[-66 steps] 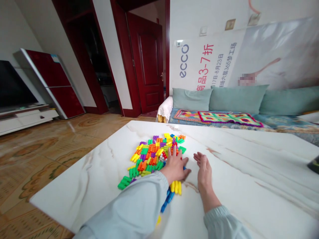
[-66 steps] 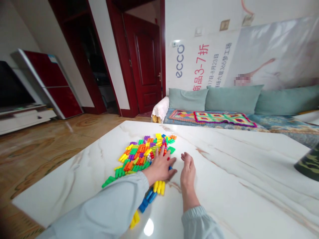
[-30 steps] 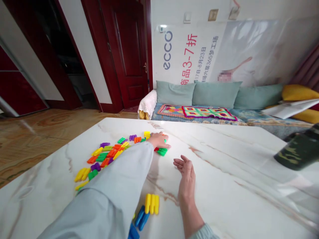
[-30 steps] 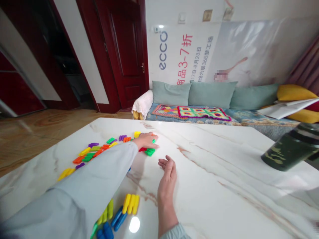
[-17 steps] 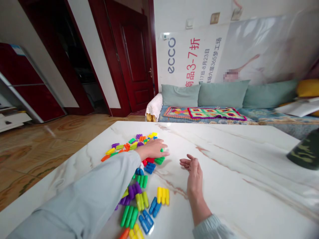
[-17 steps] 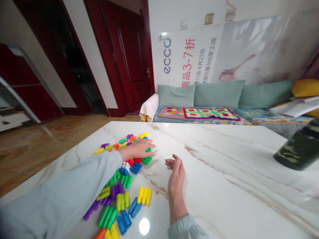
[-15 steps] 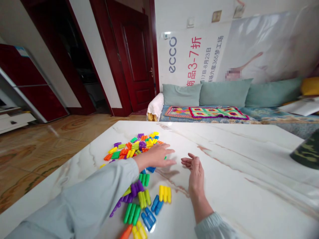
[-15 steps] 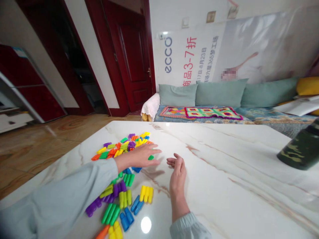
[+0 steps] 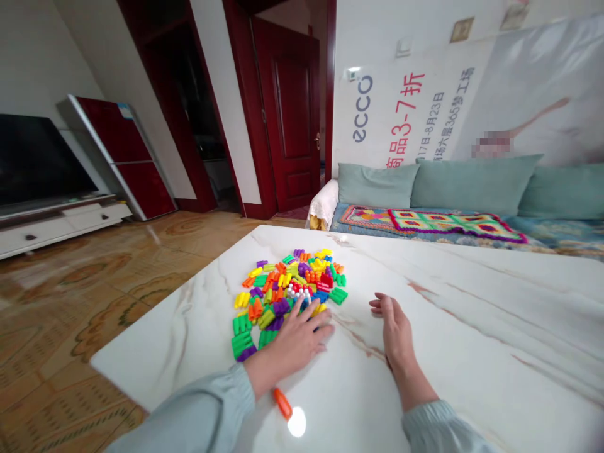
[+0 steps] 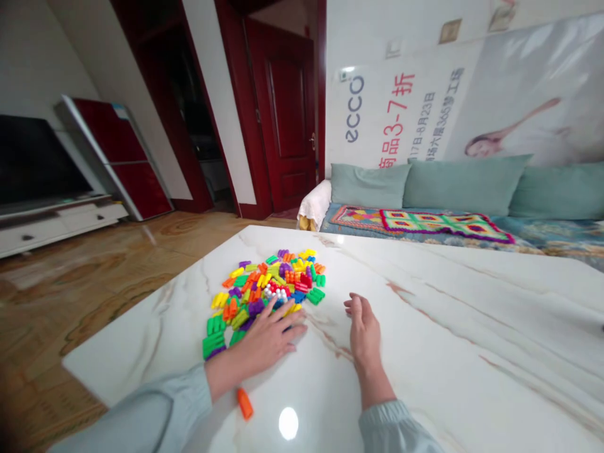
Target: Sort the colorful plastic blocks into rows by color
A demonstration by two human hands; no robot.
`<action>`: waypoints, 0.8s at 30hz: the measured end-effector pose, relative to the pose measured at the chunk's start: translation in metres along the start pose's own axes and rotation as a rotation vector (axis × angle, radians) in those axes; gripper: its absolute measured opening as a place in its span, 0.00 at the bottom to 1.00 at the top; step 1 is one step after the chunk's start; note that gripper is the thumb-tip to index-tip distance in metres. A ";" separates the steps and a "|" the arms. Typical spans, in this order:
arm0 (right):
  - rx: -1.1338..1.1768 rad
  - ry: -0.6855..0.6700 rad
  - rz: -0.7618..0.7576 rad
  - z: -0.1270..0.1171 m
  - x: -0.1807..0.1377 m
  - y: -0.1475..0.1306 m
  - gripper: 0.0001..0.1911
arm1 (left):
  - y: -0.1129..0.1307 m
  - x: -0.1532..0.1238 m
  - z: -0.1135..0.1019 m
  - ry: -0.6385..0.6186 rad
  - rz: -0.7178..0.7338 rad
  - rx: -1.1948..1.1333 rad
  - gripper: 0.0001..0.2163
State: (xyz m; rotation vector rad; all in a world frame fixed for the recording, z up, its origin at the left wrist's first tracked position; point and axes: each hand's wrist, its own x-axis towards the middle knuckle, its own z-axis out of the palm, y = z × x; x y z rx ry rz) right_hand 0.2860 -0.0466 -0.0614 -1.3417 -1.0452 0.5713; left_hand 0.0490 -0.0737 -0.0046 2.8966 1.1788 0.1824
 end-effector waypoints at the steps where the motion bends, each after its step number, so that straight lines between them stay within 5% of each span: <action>1: -0.074 -0.038 -0.046 0.000 -0.001 0.002 0.31 | -0.004 -0.004 -0.003 0.040 -0.018 0.003 0.21; 5: -0.312 -0.107 -0.190 0.001 -0.003 0.012 0.32 | -0.029 -0.029 -0.018 0.249 -0.218 0.007 0.23; 8: -0.498 -0.125 -0.220 0.017 0.007 0.014 0.36 | -0.067 -0.043 -0.023 0.358 -0.620 0.062 0.27; 10: -0.581 -0.156 -0.258 0.038 0.020 0.007 0.38 | -0.091 -0.045 -0.021 0.267 -0.871 0.000 0.34; 12: -0.613 -0.172 -0.301 0.065 0.032 -0.005 0.37 | -0.102 -0.045 -0.019 0.131 -0.962 -0.106 0.40; 18: -0.879 -0.258 -0.377 0.122 0.038 -0.023 0.23 | -0.045 -0.045 -0.023 0.088 -0.574 -0.194 0.43; 21: -0.832 -0.251 -0.415 0.128 0.033 -0.019 0.14 | -0.014 -0.051 -0.017 -0.035 -0.350 -0.279 0.54; 24: -0.661 -0.279 -0.391 0.130 0.036 -0.028 0.09 | -0.005 -0.055 -0.003 -0.092 -0.315 -0.305 0.56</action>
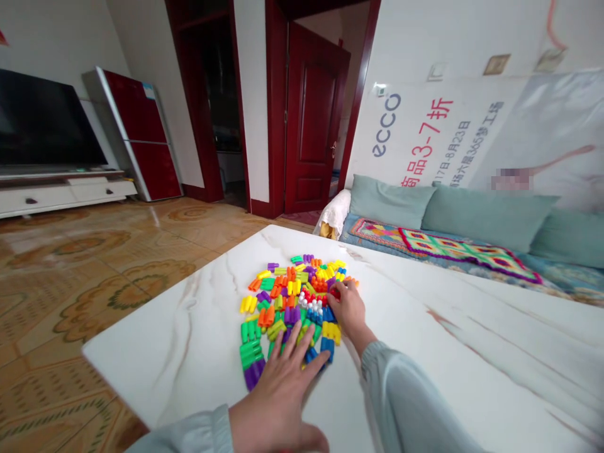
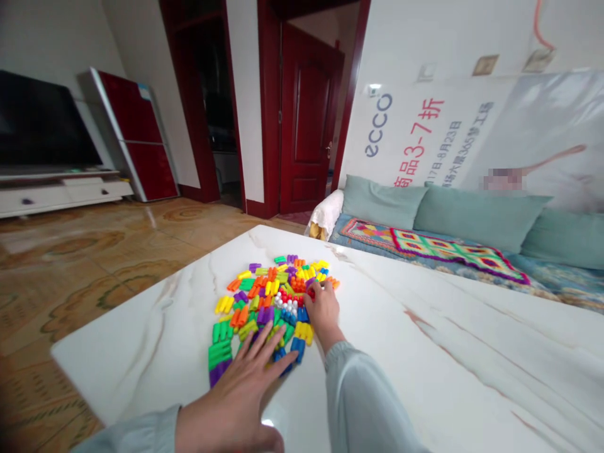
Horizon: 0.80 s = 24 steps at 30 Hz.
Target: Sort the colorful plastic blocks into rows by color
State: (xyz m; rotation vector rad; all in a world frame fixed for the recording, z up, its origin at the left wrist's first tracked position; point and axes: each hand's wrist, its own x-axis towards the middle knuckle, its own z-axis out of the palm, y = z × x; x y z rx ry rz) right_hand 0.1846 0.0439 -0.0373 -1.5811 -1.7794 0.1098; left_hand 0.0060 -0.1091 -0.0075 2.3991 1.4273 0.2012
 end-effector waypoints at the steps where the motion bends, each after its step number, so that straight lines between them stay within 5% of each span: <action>1: 0.074 0.004 0.002 -0.003 0.005 -0.004 0.08 | -0.001 0.000 0.003 0.005 -0.023 0.001 0.54; 7: 0.246 0.014 -0.004 -0.020 0.041 -0.013 0.19 | -0.015 0.005 -0.018 0.095 -0.131 0.025 0.38; 11: 0.182 0.019 0.129 -0.016 0.040 0.007 0.25 | -0.045 -0.012 -0.050 0.102 -0.207 0.009 0.51; 13: 0.107 -0.050 0.197 -0.010 0.031 0.014 0.28 | -0.057 -0.026 -0.055 -0.102 -0.211 -0.022 0.62; 16: -0.060 -0.202 0.173 0.000 0.015 0.014 0.30 | -0.059 -0.039 -0.042 -0.303 -0.223 0.017 0.65; 24: -0.051 -0.196 0.034 -0.002 -0.018 0.012 0.23 | -0.033 -0.012 -0.004 -0.085 -0.277 0.075 0.55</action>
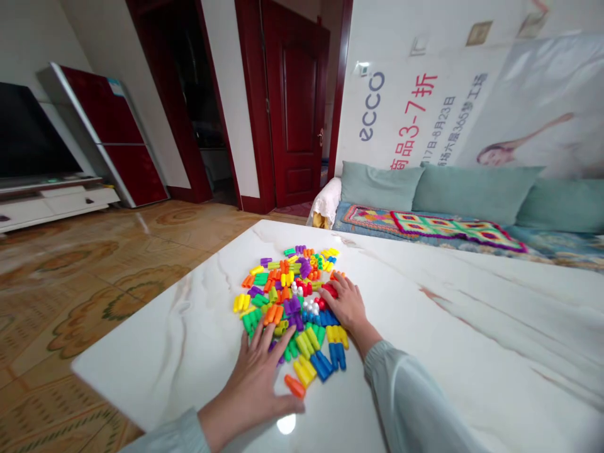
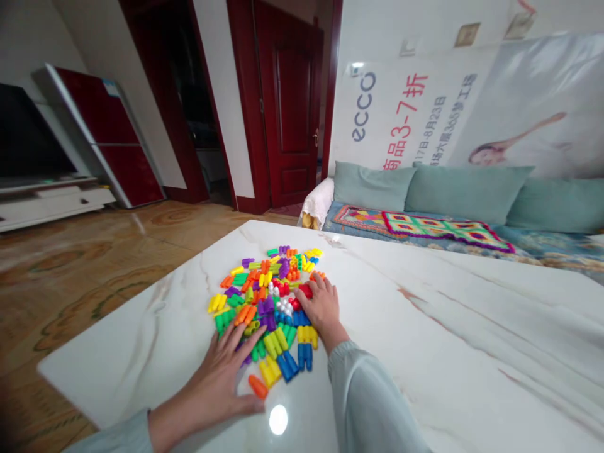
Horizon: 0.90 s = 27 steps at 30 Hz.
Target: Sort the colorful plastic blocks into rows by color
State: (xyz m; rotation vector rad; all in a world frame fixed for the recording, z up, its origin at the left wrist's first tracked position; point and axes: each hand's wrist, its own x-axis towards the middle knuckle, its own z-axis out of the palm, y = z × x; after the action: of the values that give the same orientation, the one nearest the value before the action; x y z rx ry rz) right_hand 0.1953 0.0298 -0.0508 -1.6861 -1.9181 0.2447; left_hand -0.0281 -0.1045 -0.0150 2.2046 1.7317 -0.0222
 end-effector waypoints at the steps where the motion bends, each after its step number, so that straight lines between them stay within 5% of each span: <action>1: 0.024 0.015 -0.013 -0.001 -0.003 0.003 0.22 | 0.004 0.006 0.001 0.028 -0.009 -0.004 0.54; 7: 0.222 0.112 -0.026 -0.013 -0.023 0.021 0.23 | 0.030 0.023 0.009 0.112 0.060 -0.070 0.50; 11: 0.325 0.123 0.003 -0.028 -0.039 0.027 0.24 | 0.032 0.017 -0.004 0.106 0.244 -0.137 0.47; 15: 0.521 0.192 0.137 -0.035 -0.053 0.033 0.31 | -0.003 0.028 -0.043 0.163 0.281 -0.359 0.27; 18: 0.614 0.324 0.248 -0.034 -0.050 0.044 0.33 | -0.052 0.063 -0.069 0.457 0.089 -0.533 0.25; 21: 0.533 0.331 0.287 -0.035 -0.023 0.057 0.36 | -0.100 0.110 -0.074 0.732 -0.125 -0.486 0.31; 24: 0.414 0.194 0.178 -0.037 0.030 0.066 0.38 | -0.126 0.151 -0.061 0.645 -0.174 -0.618 0.34; 27: 0.306 -0.011 -0.035 -0.029 0.094 0.069 0.40 | -0.134 0.184 -0.054 0.564 -0.065 -0.806 0.34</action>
State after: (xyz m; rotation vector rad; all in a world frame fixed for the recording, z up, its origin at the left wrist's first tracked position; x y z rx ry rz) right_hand 0.2650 0.1257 -0.0338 -1.4505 -1.8104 0.5075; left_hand -0.1178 0.1107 -0.0380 1.6086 1.6302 1.1602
